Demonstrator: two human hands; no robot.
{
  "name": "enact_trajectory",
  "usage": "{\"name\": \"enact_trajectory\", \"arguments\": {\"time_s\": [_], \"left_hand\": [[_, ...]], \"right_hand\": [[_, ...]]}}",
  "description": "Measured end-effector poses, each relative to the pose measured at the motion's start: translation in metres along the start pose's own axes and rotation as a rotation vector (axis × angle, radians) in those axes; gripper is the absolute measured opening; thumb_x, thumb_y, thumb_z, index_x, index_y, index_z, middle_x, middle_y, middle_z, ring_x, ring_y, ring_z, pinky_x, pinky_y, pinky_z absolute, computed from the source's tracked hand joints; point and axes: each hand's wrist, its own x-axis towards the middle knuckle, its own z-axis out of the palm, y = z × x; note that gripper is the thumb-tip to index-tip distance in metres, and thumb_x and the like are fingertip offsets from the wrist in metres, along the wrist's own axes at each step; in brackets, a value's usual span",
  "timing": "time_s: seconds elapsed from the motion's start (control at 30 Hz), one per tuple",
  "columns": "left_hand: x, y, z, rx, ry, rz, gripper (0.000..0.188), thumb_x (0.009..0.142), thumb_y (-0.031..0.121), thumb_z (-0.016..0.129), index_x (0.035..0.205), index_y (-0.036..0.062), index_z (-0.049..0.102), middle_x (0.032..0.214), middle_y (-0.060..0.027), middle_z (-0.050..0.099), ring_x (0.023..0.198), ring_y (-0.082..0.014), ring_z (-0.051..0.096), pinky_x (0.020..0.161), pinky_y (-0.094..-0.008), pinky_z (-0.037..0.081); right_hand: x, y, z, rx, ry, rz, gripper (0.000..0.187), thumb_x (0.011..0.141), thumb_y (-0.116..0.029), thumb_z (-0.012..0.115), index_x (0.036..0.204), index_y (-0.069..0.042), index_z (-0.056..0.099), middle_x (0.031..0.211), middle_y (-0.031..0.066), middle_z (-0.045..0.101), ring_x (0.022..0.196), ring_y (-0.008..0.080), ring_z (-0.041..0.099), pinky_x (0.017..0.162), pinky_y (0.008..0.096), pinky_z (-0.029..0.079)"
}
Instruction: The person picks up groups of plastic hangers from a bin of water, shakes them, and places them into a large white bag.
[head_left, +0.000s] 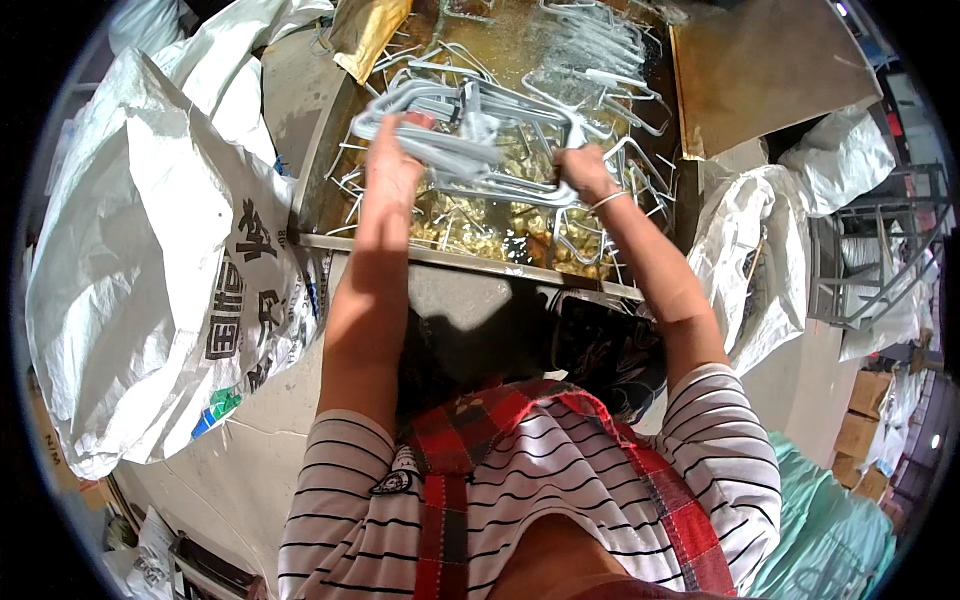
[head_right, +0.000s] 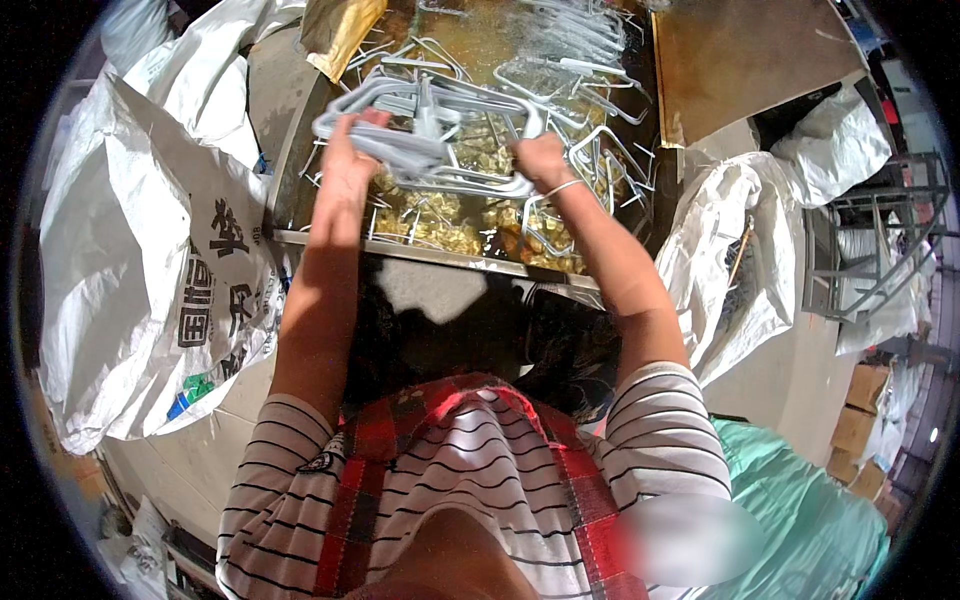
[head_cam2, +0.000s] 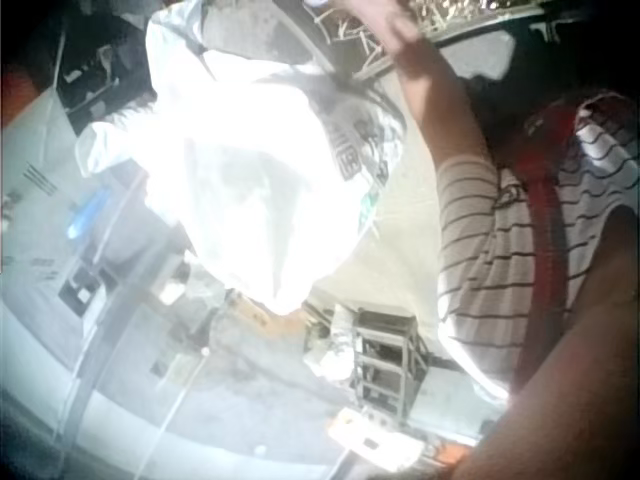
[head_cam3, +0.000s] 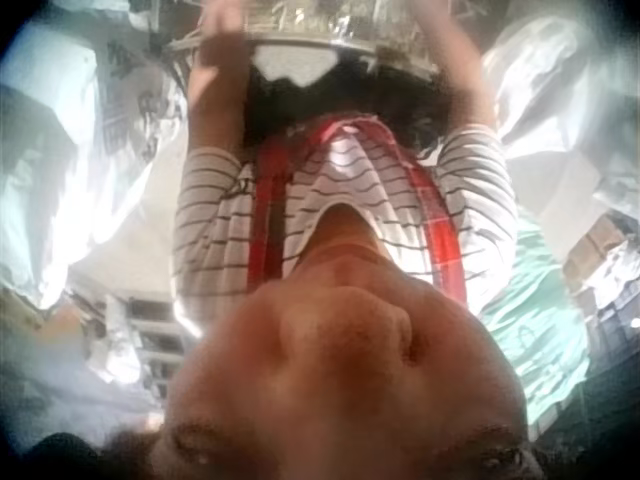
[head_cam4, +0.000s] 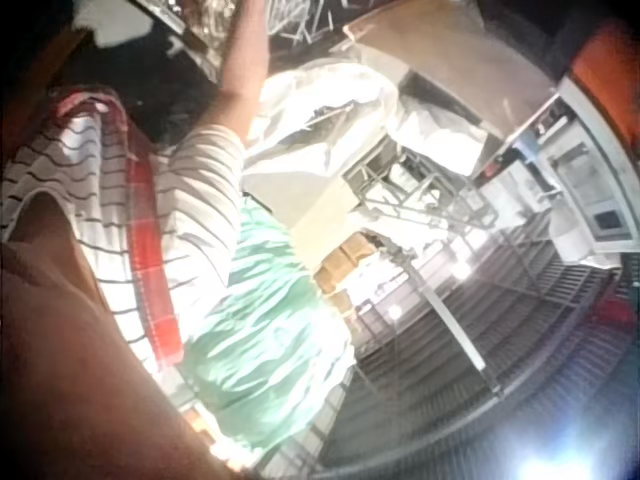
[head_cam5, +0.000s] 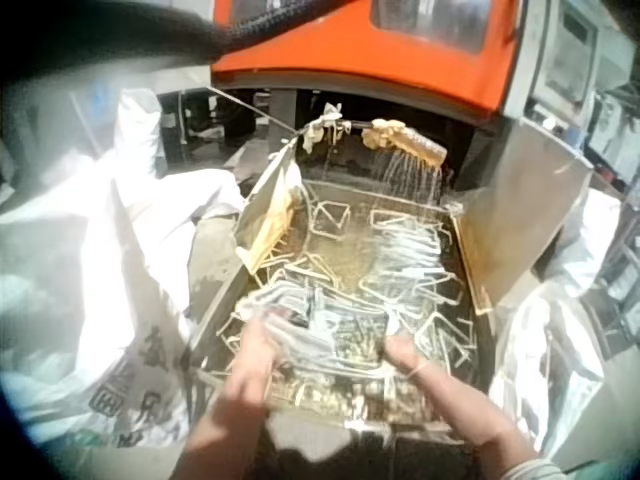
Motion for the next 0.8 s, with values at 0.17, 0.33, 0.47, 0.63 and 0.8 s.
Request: {"name": "enact_trajectory", "arguments": {"time_s": [0.17,0.33,0.47,0.63,0.8], "left_hand": [[-0.032,0.004,0.036,0.305,0.002,0.409,0.014,0.08,0.001,0.048,0.093,0.0,0.045,0.07,-0.0111,0.05,0.052,-0.0201,0.05,0.048,-0.0336,0.047],[-0.055,-0.01,0.043,1.04,-0.267,0.333,0.025,0.08,0.009,0.059,0.101,-0.0048,0.057,0.079,-0.0104,0.061,0.061,-0.0163,0.059,0.053,-0.0273,0.046],[-0.077,-0.053,0.041,1.294,-0.516,0.194,0.023,0.077,0.012,0.058,0.092,-0.0037,0.063,0.095,-0.0099,0.063,0.085,-0.0125,0.059,0.075,-0.0225,0.044],[-0.081,-0.063,0.038,0.842,-0.536,-0.333,0.034,0.08,0.026,0.064,0.102,0.0003,0.057,0.087,-0.0057,0.06,0.074,-0.0121,0.058,0.064,-0.0272,0.049],[-0.1,-0.059,0.053,1.026,-0.717,-0.296,0.041,0.07,0.007,0.07,0.106,-0.0033,0.052,0.095,-0.012,0.061,0.08,-0.0186,0.061,0.074,-0.0298,0.051]], "right_hand": [[0.019,0.072,-0.132,-0.487,0.375,-0.321,0.028,0.068,-0.014,0.058,0.086,0.007,0.055,0.078,0.0269,0.06,0.078,0.0383,0.06,0.069,0.0415,0.048],[-0.008,-0.018,-0.122,-0.59,0.059,-0.792,0.036,0.068,-0.01,0.061,0.099,0.002,0.046,0.08,0.0262,0.057,0.079,0.0439,0.054,0.067,0.0467,0.044],[-0.032,-0.092,-0.1,-0.63,-0.275,-0.966,0.045,0.067,-0.003,0.058,0.109,-0.002,0.043,0.078,0.0233,0.057,0.079,0.0391,0.056,0.068,0.0456,0.044],[-0.015,-0.107,-0.071,-0.717,-0.223,-1.179,0.04,0.067,-0.005,0.06,0.105,-0.007,0.047,0.08,0.0168,0.059,0.077,0.0369,0.057,0.065,0.0435,0.044],[0.001,-0.108,-0.042,-0.706,-0.175,-1.155,0.039,0.069,-0.009,0.061,0.106,-0.009,0.05,0.084,0.0159,0.061,0.081,0.0351,0.058,0.068,0.0419,0.046]]}}
